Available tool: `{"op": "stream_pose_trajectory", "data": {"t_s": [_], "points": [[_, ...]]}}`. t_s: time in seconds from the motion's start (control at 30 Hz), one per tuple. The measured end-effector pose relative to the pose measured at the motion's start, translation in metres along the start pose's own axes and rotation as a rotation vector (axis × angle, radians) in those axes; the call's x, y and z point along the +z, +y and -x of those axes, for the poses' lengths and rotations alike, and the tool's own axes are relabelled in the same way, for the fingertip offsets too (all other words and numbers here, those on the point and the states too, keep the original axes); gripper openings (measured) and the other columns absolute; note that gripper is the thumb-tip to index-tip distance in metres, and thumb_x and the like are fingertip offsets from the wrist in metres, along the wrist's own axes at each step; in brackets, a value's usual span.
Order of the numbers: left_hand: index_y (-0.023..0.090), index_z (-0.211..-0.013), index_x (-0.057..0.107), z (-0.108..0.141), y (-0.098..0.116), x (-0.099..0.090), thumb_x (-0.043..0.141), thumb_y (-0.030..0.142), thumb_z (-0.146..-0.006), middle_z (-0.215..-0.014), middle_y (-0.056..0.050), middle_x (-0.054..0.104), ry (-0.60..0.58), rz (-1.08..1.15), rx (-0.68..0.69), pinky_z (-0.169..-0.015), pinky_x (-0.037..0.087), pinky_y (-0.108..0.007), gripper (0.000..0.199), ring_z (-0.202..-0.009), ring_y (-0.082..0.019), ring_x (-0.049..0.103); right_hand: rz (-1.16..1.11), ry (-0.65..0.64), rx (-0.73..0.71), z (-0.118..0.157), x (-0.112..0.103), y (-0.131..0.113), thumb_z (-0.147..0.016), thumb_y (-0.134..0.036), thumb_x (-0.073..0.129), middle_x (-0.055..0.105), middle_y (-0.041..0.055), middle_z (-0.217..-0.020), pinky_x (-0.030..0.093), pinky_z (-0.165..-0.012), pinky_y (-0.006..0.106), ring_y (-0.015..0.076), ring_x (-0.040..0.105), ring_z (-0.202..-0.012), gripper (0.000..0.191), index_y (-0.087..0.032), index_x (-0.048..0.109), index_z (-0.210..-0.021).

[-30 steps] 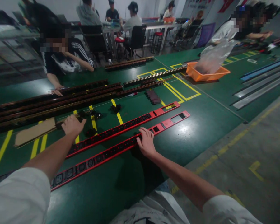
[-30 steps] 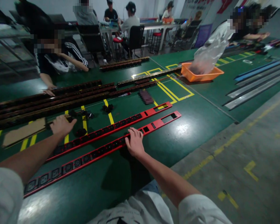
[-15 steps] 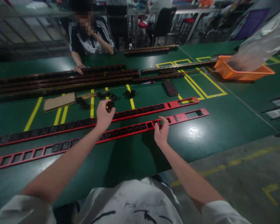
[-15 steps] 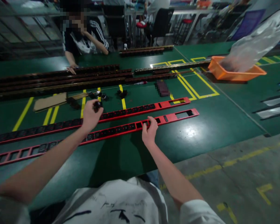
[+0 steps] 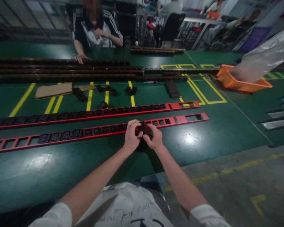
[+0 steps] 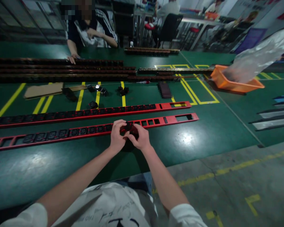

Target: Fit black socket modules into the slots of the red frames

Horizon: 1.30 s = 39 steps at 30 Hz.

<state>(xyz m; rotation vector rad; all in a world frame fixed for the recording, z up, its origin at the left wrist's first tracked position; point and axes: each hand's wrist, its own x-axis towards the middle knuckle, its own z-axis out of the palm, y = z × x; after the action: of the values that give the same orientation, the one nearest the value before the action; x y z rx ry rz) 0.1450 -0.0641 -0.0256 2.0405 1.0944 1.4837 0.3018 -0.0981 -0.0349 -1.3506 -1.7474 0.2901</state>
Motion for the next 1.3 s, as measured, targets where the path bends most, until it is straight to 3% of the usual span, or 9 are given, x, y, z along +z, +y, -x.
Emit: {"op": "stream_pose_trajectory", "data": {"t_s": [0.17, 0.37, 0.5, 0.63, 0.8, 0.97, 1.1, 1.2, 1.3], "points": [[0.022, -0.107, 0.053, 0.009, -0.003, 0.005, 0.057, 0.002, -0.078, -0.117, -0.008, 0.059, 0.029, 0.013, 0.044, -0.096, 0.055, -0.039, 0.035, -0.111, -0.021, 0.061, 0.05, 0.006, 0.015, -0.003, 0.002, -0.003, -0.091, -0.055, 0.055, 0.071, 0.0099, -0.094, 0.057, -0.071, 0.034, 0.0215, 0.068, -0.076, 0.044, -0.019, 0.059, -0.116], [0.021, -0.106, 0.053, 0.009, -0.003, 0.006, 0.061, 0.005, -0.078, -0.116, -0.008, 0.062, -0.058, 0.016, 0.03, -0.094, 0.057, -0.04, 0.033, -0.11, -0.021, 0.063, 0.071, 0.024, 0.05, -0.003, 0.003, -0.005, -0.092, -0.052, 0.054, 0.071, 0.0112, -0.094, 0.057, -0.072, 0.034, 0.0223, 0.068, -0.079, 0.04, -0.017, 0.061, -0.11], [0.021, -0.106, 0.056, 0.009, -0.004, 0.006, 0.061, 0.006, -0.08, -0.115, -0.008, 0.064, -0.094, -0.038, 0.03, -0.096, 0.056, -0.043, 0.03, -0.11, -0.023, 0.062, 0.049, -0.041, 0.141, 0.001, 0.0, -0.006, -0.092, -0.049, 0.056, 0.071, 0.0114, -0.108, 0.059, -0.081, 0.036, 0.0228, 0.07, -0.09, 0.041, -0.019, 0.06, -0.121], [0.022, -0.108, 0.062, 0.011, -0.005, 0.006, 0.06, 0.007, -0.083, -0.116, -0.009, 0.06, -0.103, -0.067, 0.018, -0.094, 0.058, -0.04, 0.029, -0.107, -0.021, 0.063, -0.005, -0.055, 0.094, 0.003, -0.002, -0.007, -0.097, -0.04, 0.051, 0.069, 0.0126, -0.122, 0.059, -0.089, 0.036, 0.0223, 0.069, -0.104, 0.041, -0.019, 0.056, -0.131], [0.022, -0.113, 0.061, 0.01, -0.005, 0.006, 0.055, 0.004, -0.084, -0.114, -0.008, 0.059, -0.085, -0.056, -0.056, -0.095, 0.059, -0.039, 0.035, -0.109, -0.02, 0.064, -0.026, -0.026, 0.06, 0.001, -0.001, -0.005, -0.1, -0.035, 0.046, 0.069, 0.0123, -0.123, 0.058, -0.093, 0.039, 0.0224, 0.068, -0.109, 0.036, -0.02, 0.057, -0.131], [0.021, -0.119, 0.056, 0.007, -0.005, 0.006, 0.047, 0.011, -0.094, -0.122, -0.01, 0.065, -0.075, -0.013, -0.042, -0.102, 0.057, -0.042, 0.028, -0.117, -0.02, 0.063, -0.002, 0.053, 0.083, 0.001, 0.001, -0.002, -0.099, -0.037, 0.047, 0.071, 0.0105, -0.105, 0.06, -0.078, 0.036, 0.0202, 0.07, -0.087, 0.029, -0.021, 0.061, -0.119], [0.019, -0.123, 0.057, 0.007, -0.002, 0.004, 0.049, 0.014, -0.094, -0.121, -0.012, 0.066, -0.089, -0.004, -0.018, -0.102, 0.057, -0.042, 0.031, -0.116, -0.021, 0.064, 0.05, 0.095, 0.093, 0.002, 0.003, 0.003, -0.096, -0.04, 0.054, 0.068, 0.0082, -0.092, 0.059, -0.072, 0.035, 0.0202, 0.066, -0.079, 0.024, -0.022, 0.065, -0.108], [0.018, -0.13, 0.056, 0.009, -0.002, 0.004, 0.049, 0.015, -0.093, -0.123, -0.013, 0.066, -0.12, -0.016, 0.0, -0.102, 0.057, -0.042, 0.038, -0.117, -0.022, 0.064, 0.113, 0.092, 0.119, 0.002, 0.004, 0.006, -0.093, -0.038, 0.059, 0.064, 0.0091, -0.094, 0.058, -0.081, 0.039, 0.0231, 0.065, -0.09, 0.019, -0.023, 0.066, -0.103], [0.019, -0.136, 0.054, 0.01, -0.004, 0.005, 0.044, 0.014, -0.094, -0.128, -0.013, 0.066, -0.162, -0.037, 0.062, -0.104, 0.056, -0.042, 0.043, -0.121, -0.021, 0.063, 0.099, 0.091, 0.084, 0.003, 0.005, 0.007, -0.091, -0.034, 0.061, 0.064, 0.0124, -0.111, 0.055, -0.094, 0.043, 0.0255, 0.063, -0.108, 0.014, -0.023, 0.063, -0.099]]}}
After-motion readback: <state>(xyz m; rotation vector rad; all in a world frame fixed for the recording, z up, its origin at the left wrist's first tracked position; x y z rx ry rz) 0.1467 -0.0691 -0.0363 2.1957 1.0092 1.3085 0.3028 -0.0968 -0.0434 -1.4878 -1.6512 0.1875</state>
